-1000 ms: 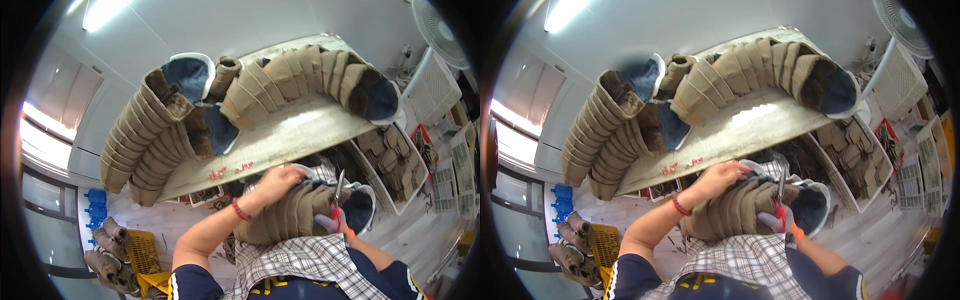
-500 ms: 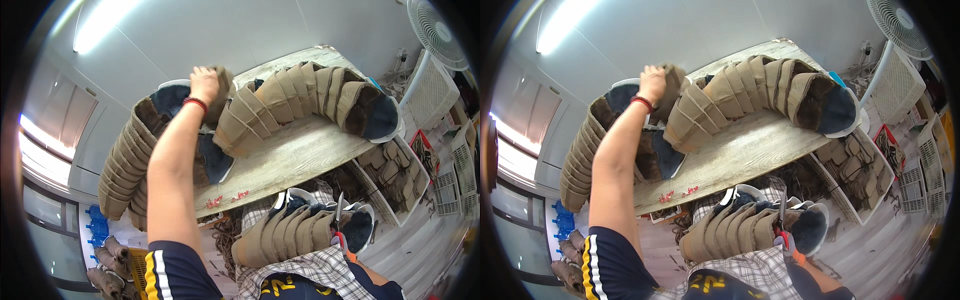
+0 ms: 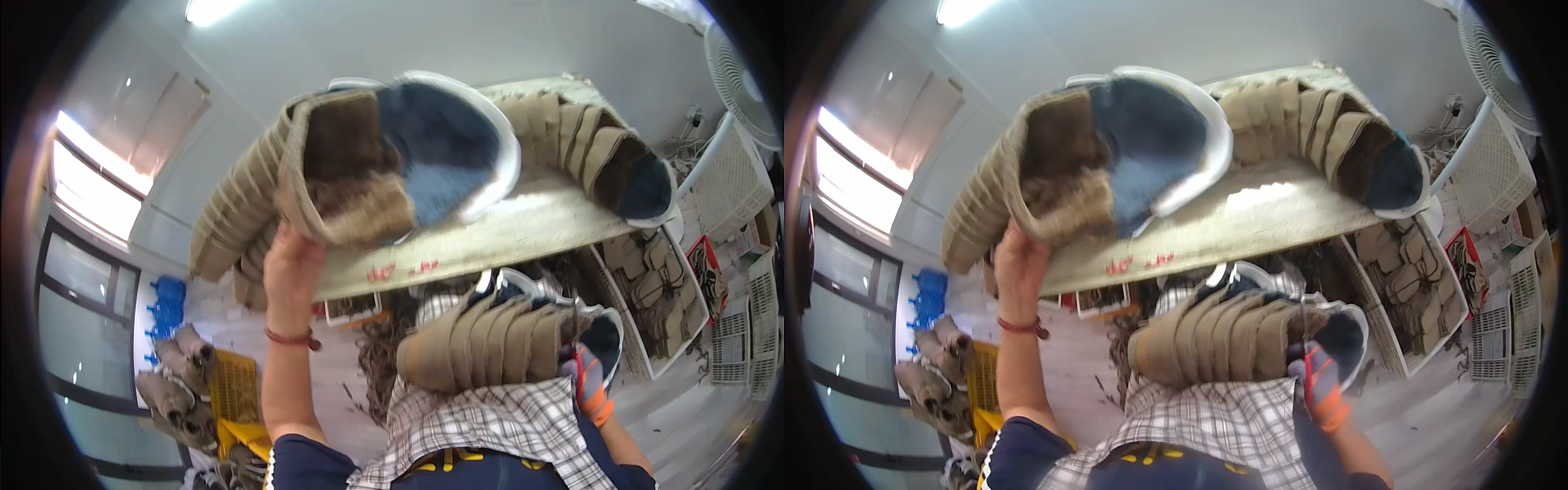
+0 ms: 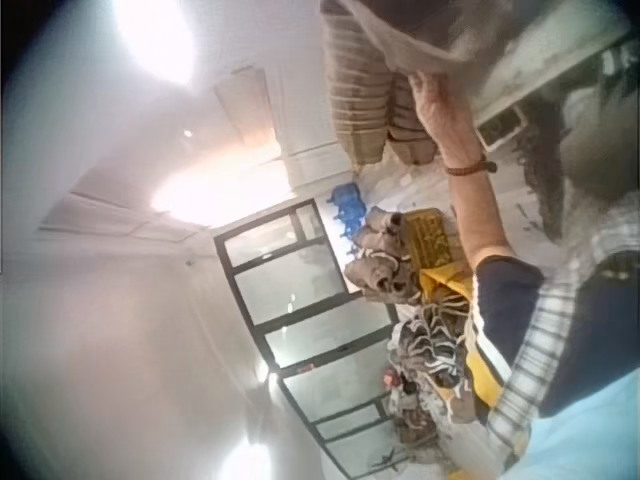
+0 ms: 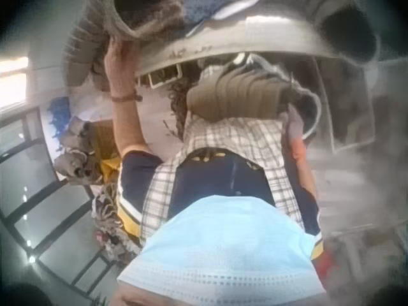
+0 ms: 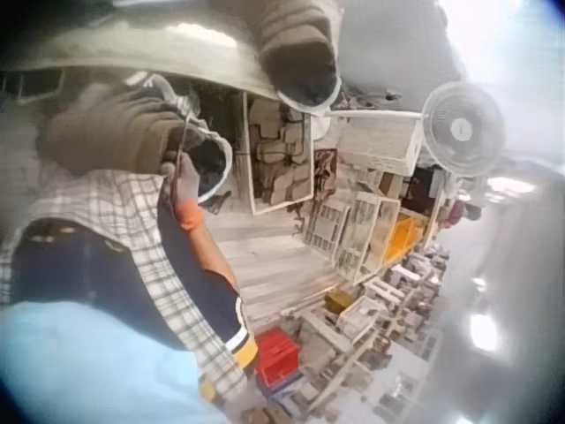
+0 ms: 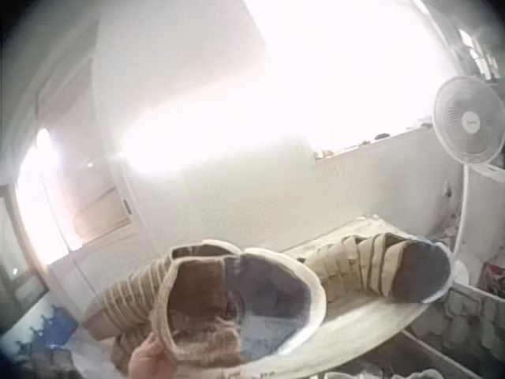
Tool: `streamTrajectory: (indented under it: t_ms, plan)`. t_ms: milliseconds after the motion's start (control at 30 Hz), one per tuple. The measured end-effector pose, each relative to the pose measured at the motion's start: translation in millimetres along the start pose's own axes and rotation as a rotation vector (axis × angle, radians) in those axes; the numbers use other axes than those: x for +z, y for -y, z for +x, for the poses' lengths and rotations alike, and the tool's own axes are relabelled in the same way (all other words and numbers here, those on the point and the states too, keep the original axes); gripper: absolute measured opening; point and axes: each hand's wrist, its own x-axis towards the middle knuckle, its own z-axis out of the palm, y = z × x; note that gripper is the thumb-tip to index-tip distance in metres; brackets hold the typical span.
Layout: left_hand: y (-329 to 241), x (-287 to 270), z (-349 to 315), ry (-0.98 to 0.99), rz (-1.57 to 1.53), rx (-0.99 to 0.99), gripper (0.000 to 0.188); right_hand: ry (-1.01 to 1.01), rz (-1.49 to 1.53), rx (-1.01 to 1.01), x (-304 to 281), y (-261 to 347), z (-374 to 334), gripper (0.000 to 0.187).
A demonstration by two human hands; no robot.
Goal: The person trims the inner lining of several beige slip-on shoes using scissors, then sprays the interior with a green spray bottle. The shoes are handled one at a time and placed back on the workbench after trimming.
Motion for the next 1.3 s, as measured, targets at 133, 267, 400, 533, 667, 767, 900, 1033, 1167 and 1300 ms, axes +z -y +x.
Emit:
streamTrajectory:
  t_ms: [133, 267, 400, 533, 667, 767, 900, 1033, 1167, 1300]
  plan:
    - [49.9, -57.5, -130.3, -0.090, -0.218, -0.237, 0.036, 0.026, -0.164, 0.056, -23.8, 25.4, -7.2, 0.021]
    - [79.3, -61.0, -198.4, -0.310, -0.289, -0.261, 0.018, -0.014, -0.379, -0.019, -30.5, 77.6, 4.1, 0.021]
    - [95.3, -67.0, -222.0, -0.337, -0.258, -0.246, 0.042, 0.087, -0.966, -0.496, 3.7, 154.2, 25.5, 0.028]
    - [102.5, -61.2, -228.3, -0.296, -0.248, -0.219, 0.043, 0.334, -1.237, -0.795, 61.8, 176.4, 50.2, 0.034]
    - [101.0, -55.0, -229.7, -0.261, -0.248, -0.218, 0.045, 0.584, -1.492, -0.682, 115.2, 164.7, 68.4, 0.030]
    - [103.5, -58.3, -232.9, -0.266, -0.216, -0.216, 0.046, 0.682, -1.620, -0.641, 134.9, 157.2, 73.8, 0.030]
    - [105.5, -60.7, -234.6, -0.289, -0.210, -0.228, 0.047, 0.833, -1.760, -0.628, 148.0, 160.5, 78.1, 0.030]
    - [107.7, -61.3, -235.6, -0.293, -0.208, -0.220, 0.049, 0.848, -1.764, -0.645, 150.6, 160.8, 80.4, 0.029]
    - [105.7, -53.4, -229.4, -0.281, -0.227, -0.248, 0.052, 0.934, -1.762, -0.588, 151.5, 173.4, 81.6, 0.025]
    - [105.6, -54.7, -231.8, -0.297, -0.234, -0.260, 0.053, 0.854, -1.757, -0.564, 139.5, 172.7, 82.7, 0.028]
